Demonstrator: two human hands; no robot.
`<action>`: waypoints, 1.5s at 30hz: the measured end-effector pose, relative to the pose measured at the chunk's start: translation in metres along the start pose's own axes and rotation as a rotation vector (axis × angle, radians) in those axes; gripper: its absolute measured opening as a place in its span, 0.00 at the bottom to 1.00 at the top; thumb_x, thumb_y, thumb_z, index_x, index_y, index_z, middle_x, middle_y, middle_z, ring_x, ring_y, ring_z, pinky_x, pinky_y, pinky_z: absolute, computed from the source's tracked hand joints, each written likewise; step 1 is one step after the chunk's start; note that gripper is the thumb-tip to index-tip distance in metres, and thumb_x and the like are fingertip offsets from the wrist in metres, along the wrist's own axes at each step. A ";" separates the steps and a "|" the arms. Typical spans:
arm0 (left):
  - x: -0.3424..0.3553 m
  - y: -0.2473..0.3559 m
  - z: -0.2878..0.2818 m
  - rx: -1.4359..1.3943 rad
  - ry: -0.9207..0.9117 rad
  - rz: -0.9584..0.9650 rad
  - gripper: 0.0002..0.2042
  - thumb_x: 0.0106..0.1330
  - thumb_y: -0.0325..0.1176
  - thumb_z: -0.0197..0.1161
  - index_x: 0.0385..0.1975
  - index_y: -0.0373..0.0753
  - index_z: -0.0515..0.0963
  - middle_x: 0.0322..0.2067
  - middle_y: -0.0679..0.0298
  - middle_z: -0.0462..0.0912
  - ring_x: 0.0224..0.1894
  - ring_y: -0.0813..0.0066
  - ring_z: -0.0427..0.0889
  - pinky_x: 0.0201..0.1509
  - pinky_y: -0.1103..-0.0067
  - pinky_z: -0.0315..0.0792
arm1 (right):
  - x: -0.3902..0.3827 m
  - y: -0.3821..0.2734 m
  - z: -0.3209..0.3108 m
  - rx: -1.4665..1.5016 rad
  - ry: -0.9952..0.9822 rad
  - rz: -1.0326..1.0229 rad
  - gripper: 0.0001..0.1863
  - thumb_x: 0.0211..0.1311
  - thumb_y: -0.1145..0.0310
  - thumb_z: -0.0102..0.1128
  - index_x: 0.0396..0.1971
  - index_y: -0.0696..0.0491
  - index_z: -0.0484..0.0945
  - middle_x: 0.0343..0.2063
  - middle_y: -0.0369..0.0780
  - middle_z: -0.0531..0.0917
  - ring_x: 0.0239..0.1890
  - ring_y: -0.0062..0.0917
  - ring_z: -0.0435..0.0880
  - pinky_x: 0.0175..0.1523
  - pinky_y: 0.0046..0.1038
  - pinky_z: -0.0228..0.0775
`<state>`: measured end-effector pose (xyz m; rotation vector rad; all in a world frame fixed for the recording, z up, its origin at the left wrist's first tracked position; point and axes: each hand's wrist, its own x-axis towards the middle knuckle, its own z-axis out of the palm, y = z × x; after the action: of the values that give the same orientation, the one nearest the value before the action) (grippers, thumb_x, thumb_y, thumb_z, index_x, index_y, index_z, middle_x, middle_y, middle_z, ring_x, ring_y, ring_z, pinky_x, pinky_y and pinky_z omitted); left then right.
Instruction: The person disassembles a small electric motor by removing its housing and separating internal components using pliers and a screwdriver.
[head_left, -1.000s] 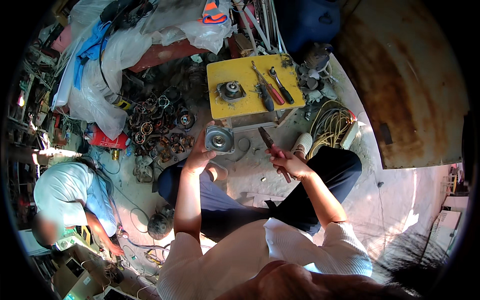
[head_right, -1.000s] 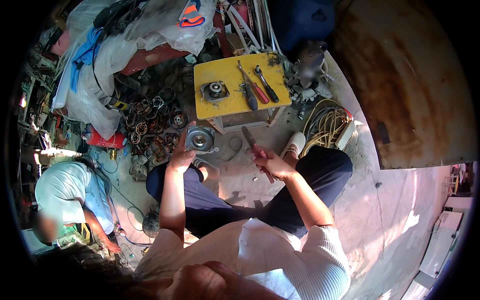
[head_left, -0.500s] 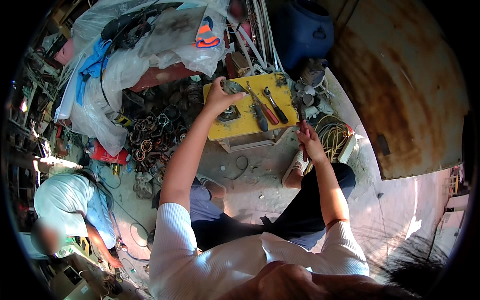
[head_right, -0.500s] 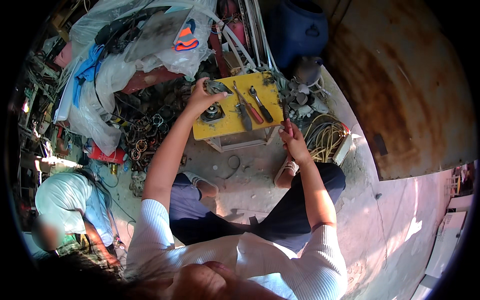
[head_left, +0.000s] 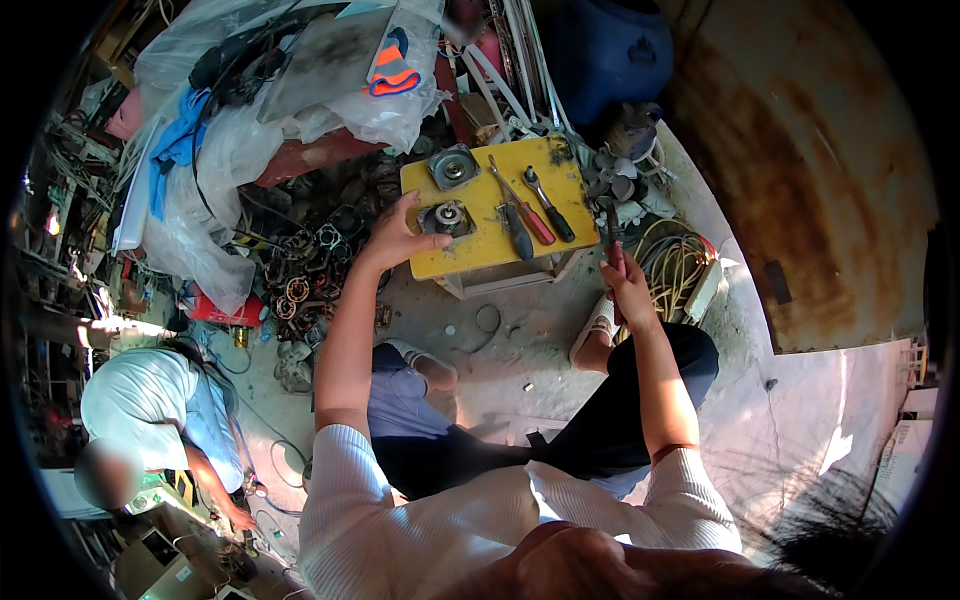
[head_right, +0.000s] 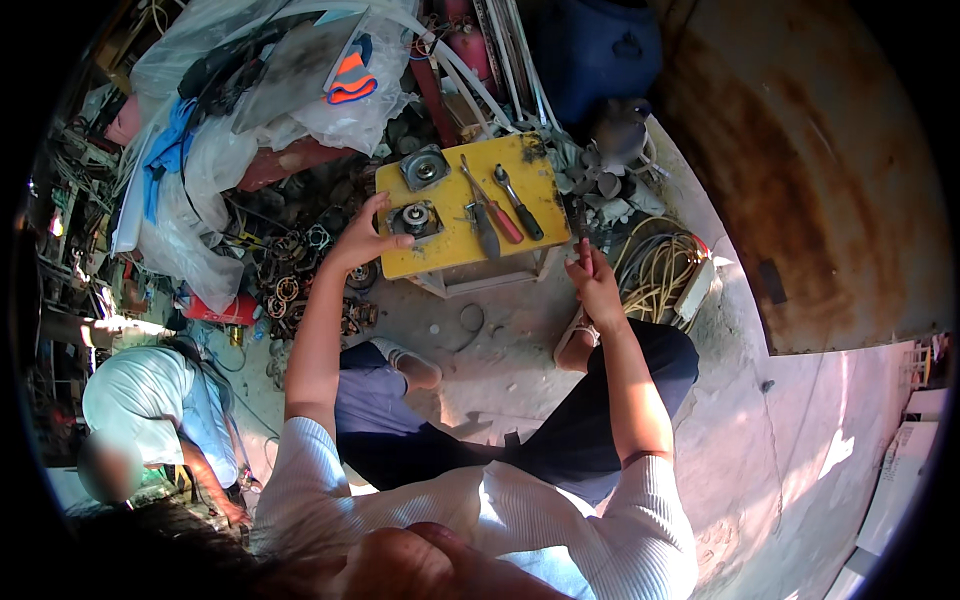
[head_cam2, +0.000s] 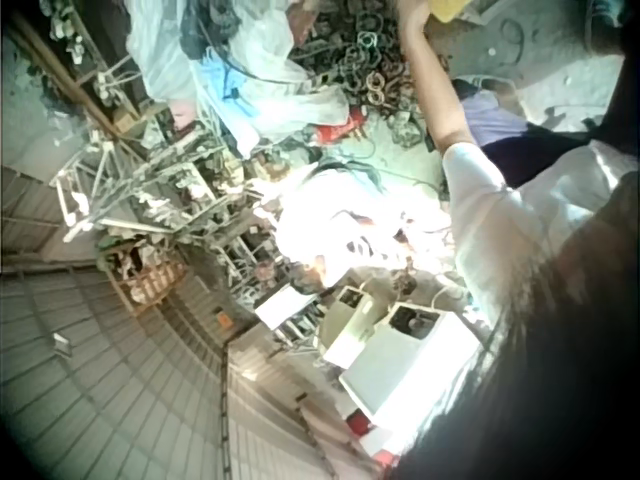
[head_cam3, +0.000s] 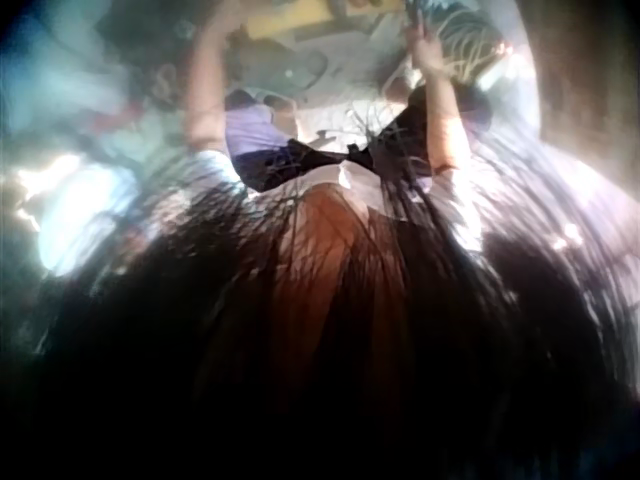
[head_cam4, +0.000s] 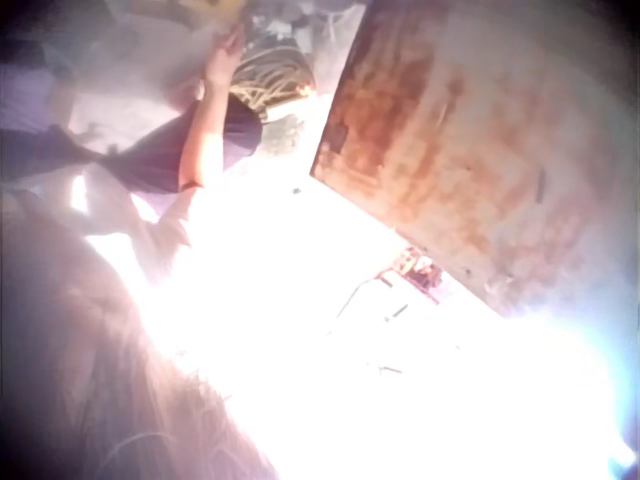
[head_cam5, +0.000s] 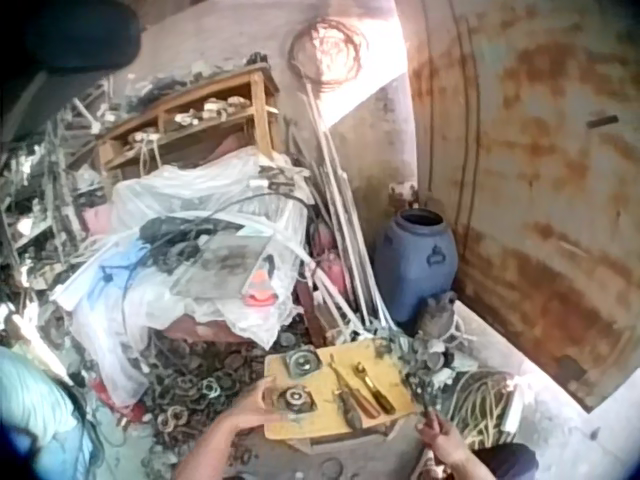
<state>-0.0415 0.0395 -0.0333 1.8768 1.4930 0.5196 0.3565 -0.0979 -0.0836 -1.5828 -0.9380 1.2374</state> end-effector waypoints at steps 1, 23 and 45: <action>-0.012 -0.005 0.005 0.064 0.039 0.004 0.55 0.43 0.56 0.80 0.70 0.37 0.59 0.65 0.46 0.68 0.68 0.54 0.65 0.71 0.65 0.58 | -0.003 -0.006 0.002 -0.007 -0.003 0.011 0.27 0.61 0.57 0.64 0.58 0.54 0.73 0.38 0.35 0.79 0.33 0.19 0.73 0.34 0.22 0.66; -0.036 -0.006 0.060 -0.020 0.384 0.227 0.45 0.38 0.46 0.83 0.59 0.46 0.65 0.59 0.58 0.71 0.66 0.56 0.64 0.69 0.52 0.49 | 0.119 -0.066 0.068 -0.782 0.151 -0.818 0.17 0.61 0.65 0.61 0.49 0.54 0.81 0.44 0.48 0.84 0.45 0.48 0.82 0.54 0.41 0.74; -0.127 0.045 0.095 0.184 -0.020 0.230 0.47 0.42 0.45 0.77 0.68 0.49 0.63 0.59 0.54 0.72 0.64 0.53 0.68 0.72 0.43 0.42 | -0.003 0.058 0.124 -0.090 -0.743 -0.067 0.28 0.53 0.61 0.72 0.55 0.49 0.77 0.45 0.37 0.84 0.47 0.26 0.82 0.54 0.28 0.69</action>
<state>0.0204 -0.1119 -0.0547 2.2069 1.3584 0.4797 0.2366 -0.0953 -0.1504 -1.1354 -1.5035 1.7968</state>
